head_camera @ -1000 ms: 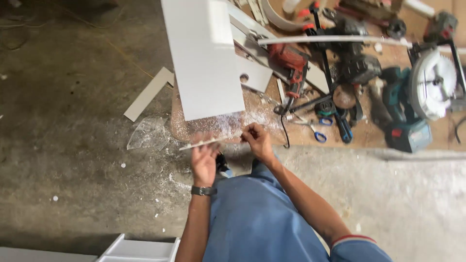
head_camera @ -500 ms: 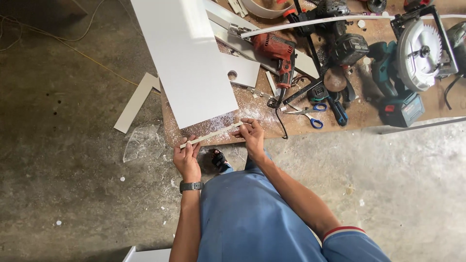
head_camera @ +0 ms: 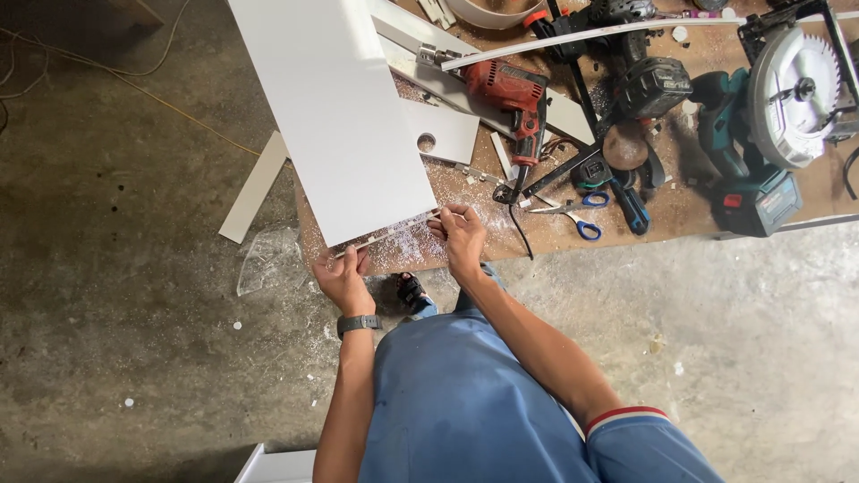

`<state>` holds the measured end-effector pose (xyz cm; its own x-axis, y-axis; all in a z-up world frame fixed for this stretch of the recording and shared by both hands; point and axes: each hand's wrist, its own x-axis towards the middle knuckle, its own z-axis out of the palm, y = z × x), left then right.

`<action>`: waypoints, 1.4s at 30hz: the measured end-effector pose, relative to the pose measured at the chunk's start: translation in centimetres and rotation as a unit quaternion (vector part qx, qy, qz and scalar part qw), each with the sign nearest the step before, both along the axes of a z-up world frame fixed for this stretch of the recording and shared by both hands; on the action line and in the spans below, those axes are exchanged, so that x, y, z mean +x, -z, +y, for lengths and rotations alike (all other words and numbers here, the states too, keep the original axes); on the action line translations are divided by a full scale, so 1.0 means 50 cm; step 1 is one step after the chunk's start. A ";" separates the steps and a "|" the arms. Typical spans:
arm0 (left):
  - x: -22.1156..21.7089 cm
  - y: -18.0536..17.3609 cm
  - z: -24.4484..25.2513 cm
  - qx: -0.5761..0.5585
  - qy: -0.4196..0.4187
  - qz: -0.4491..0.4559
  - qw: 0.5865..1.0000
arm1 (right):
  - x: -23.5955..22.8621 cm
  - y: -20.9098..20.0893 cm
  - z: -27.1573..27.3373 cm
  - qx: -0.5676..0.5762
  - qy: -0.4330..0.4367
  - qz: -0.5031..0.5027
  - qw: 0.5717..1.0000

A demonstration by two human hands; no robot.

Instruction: Fitting and cutting a plastic or laminate trim piece for a wooden board.

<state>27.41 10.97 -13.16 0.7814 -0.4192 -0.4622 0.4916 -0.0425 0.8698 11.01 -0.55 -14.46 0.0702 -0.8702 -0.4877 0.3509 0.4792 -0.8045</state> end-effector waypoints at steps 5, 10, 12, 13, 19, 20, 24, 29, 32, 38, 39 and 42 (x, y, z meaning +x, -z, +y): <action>0.006 -0.007 -0.017 0.020 0.003 -0.031 0.999 | 0.005 -0.001 -0.008 -0.001 -0.005 -0.003 1.000; 0.008 0.008 -0.018 0.032 -0.005 -0.041 0.999 | 0.012 -0.012 -0.015 0.013 -0.010 0.011 1.000; 0.006 0.005 -0.020 0.004 -0.008 -0.037 0.999 | 0.012 -0.008 -0.018 0.026 -0.009 0.020 0.999; 0.003 -0.003 -0.024 0.003 -0.008 -0.037 0.999 | 0.012 -0.005 -0.019 0.026 -0.010 0.020 0.999; -0.007 -0.010 -0.029 0.043 -0.024 -0.078 0.996 | 0.017 -0.014 -0.022 0.023 -0.013 0.038 0.999; -0.007 -0.006 -0.026 0.053 -0.024 -0.097 0.994 | 0.018 -0.013 -0.021 0.020 -0.013 0.047 0.999; -0.012 0.000 -0.023 0.017 -0.023 -0.115 0.993 | 0.022 -0.049 -0.023 -0.003 -0.040 0.063 0.997; -0.011 0.005 -0.023 0.020 -0.038 -0.120 0.992 | 0.022 -0.033 -0.010 -0.043 -0.103 0.044 0.993; -0.006 0.013 -0.017 0.018 -0.041 -0.122 0.992 | 0.023 -0.035 -0.009 -0.042 -0.132 0.074 0.988; -0.009 0.012 -0.017 -0.010 -0.027 -0.138 0.990 | 0.017 0.004 -0.005 -0.049 -0.124 0.097 0.986; -0.011 0.011 -0.018 -0.020 -0.026 -0.151 0.988 | 0.014 0.012 -0.004 -0.056 -0.118 0.093 0.987; -0.011 0.009 -0.021 -0.008 -0.030 -0.141 0.989 | 0.018 -0.007 -0.008 -0.056 -0.127 0.116 0.984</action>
<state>26.88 9.92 -13.60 0.9022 -0.3736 -0.2155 0.2300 -0.0057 0.9732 11.90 -0.96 -14.10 0.1913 -0.8878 -0.4185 0.0325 0.4319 -0.9013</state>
